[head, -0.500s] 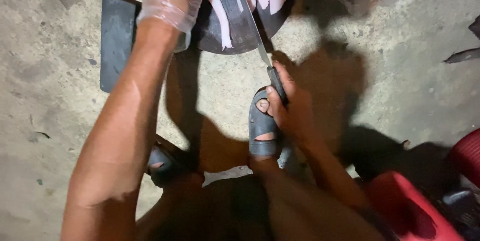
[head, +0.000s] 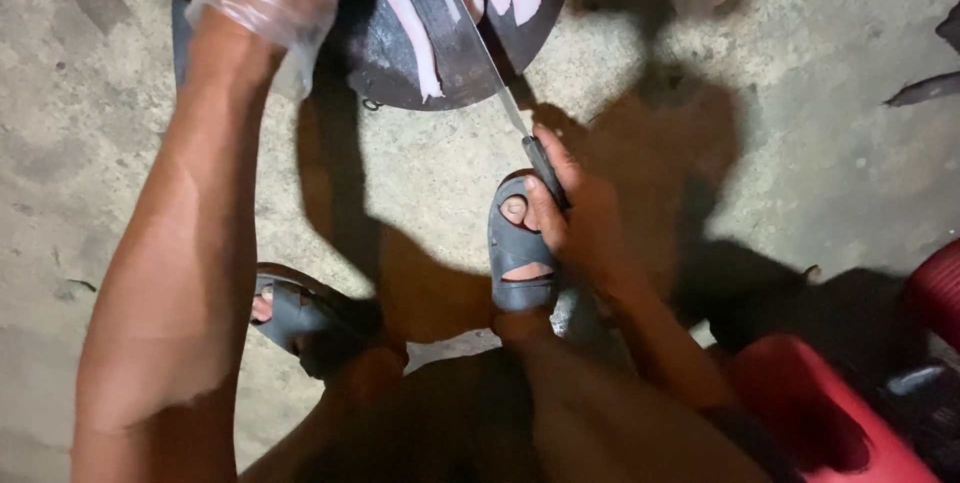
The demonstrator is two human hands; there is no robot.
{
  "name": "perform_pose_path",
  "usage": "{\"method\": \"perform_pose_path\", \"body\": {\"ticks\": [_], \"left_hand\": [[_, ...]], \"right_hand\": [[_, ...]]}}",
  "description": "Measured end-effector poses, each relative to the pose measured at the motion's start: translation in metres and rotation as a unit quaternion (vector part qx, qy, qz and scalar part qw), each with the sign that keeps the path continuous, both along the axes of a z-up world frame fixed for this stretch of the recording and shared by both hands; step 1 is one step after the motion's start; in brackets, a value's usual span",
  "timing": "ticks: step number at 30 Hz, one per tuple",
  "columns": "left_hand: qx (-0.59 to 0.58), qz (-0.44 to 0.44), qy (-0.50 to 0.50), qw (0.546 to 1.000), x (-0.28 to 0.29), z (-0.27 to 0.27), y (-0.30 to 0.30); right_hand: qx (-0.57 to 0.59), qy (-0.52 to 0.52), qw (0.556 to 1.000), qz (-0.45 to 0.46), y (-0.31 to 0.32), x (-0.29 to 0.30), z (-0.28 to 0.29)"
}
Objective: Slicing raw meat into thin strips on a wooden cutting board using a large knife.
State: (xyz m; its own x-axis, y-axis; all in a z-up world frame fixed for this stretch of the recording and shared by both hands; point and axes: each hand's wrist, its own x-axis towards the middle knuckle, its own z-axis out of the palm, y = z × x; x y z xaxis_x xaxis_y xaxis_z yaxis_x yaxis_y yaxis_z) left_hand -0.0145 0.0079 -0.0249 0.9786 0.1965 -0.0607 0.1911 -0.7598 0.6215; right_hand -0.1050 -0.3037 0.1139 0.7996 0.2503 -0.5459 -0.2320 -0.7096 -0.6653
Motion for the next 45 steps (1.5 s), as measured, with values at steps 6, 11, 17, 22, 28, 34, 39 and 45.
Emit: {"method": "perform_pose_path", "body": {"ticks": [6,11,17,22,28,34,39,45], "left_hand": [[0.009,0.037,-0.055,0.998,-0.012,0.000,0.011],[0.020,0.071,-0.102,0.992,-0.024,0.008,0.019],[-0.104,0.078,-0.027,0.991,-0.043,0.068,-0.017],[-0.283,0.048,0.091,0.954,-0.068,0.091,-0.065],[-0.247,0.029,0.128,0.960,-0.077,0.089,-0.074],[-0.188,0.065,0.026,0.980,-0.065,0.095,-0.061],[-0.237,0.026,0.074,0.968,-0.071,0.076,-0.070],[-0.219,0.050,0.059,0.973,-0.068,0.081,-0.065]], "right_hand": [[-0.020,0.018,1.000,0.015,0.004,0.005,0.003],[-0.026,0.038,0.999,0.021,0.007,0.003,0.000],[-0.031,0.084,0.995,0.038,0.020,0.009,0.002],[-0.016,-0.002,0.999,0.050,0.026,0.012,-0.001],[-0.052,0.050,0.997,0.035,0.037,0.018,0.009],[-0.012,-0.014,0.999,0.036,0.040,0.012,0.014],[-0.027,-0.010,0.999,0.022,0.044,0.010,0.016],[0.008,-0.101,0.991,0.093,0.037,0.009,0.011]]}}
